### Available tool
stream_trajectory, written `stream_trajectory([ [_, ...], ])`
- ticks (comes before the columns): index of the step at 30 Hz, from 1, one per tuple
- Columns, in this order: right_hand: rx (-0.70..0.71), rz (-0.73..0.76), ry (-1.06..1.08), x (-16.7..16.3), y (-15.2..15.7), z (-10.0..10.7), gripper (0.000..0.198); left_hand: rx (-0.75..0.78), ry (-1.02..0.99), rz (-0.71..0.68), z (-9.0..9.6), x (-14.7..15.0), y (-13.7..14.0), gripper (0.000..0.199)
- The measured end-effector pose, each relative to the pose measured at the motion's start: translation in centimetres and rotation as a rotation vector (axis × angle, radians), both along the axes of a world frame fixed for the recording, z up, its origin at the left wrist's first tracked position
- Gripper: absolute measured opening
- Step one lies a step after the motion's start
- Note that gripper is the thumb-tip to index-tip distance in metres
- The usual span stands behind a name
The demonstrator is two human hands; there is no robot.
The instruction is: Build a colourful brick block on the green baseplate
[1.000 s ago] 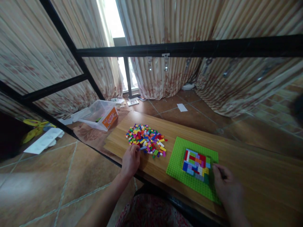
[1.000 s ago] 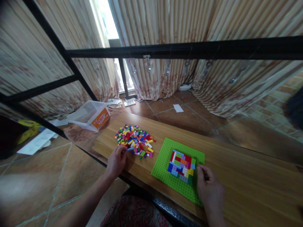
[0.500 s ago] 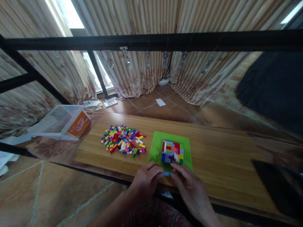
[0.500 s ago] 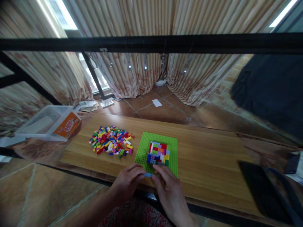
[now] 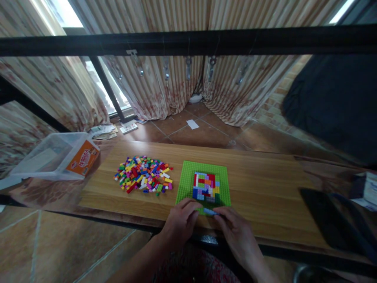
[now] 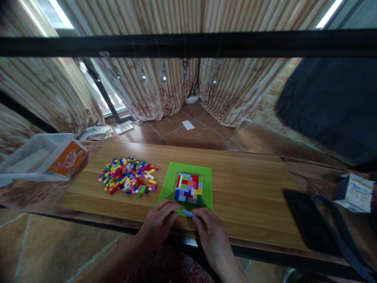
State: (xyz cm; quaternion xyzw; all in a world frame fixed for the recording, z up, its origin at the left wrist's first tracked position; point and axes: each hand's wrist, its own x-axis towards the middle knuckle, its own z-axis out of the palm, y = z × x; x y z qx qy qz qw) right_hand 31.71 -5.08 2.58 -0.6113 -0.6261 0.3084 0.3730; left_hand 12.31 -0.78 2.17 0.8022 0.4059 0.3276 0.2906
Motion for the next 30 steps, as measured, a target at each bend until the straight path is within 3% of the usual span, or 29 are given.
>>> stream_trajectory([
  [6, 0.061, -0.168, -0.093, 1.1, 1.0, -0.7, 0.025, 0.011, 0.007, 0.151, -0.6, -1.0, 1.3, 0.021],
  [16, 0.202, -0.297, -0.279, -1.4, 1.8, -1.0, 0.026, 0.040, 0.040, 0.144, -1.9, -0.8, 1.4, 0.027],
  [22, 0.246, -0.393, -0.318, -1.2, 2.0, -1.5, 0.030, 0.025, 0.038, 0.127, -1.9, -0.9, 1.3, 0.027],
  [30, 0.268, -0.368, -0.370, -2.4, 2.7, -2.5, 0.029, 0.015, 0.031, 0.114, -2.0, -0.8, 1.2, 0.029],
])
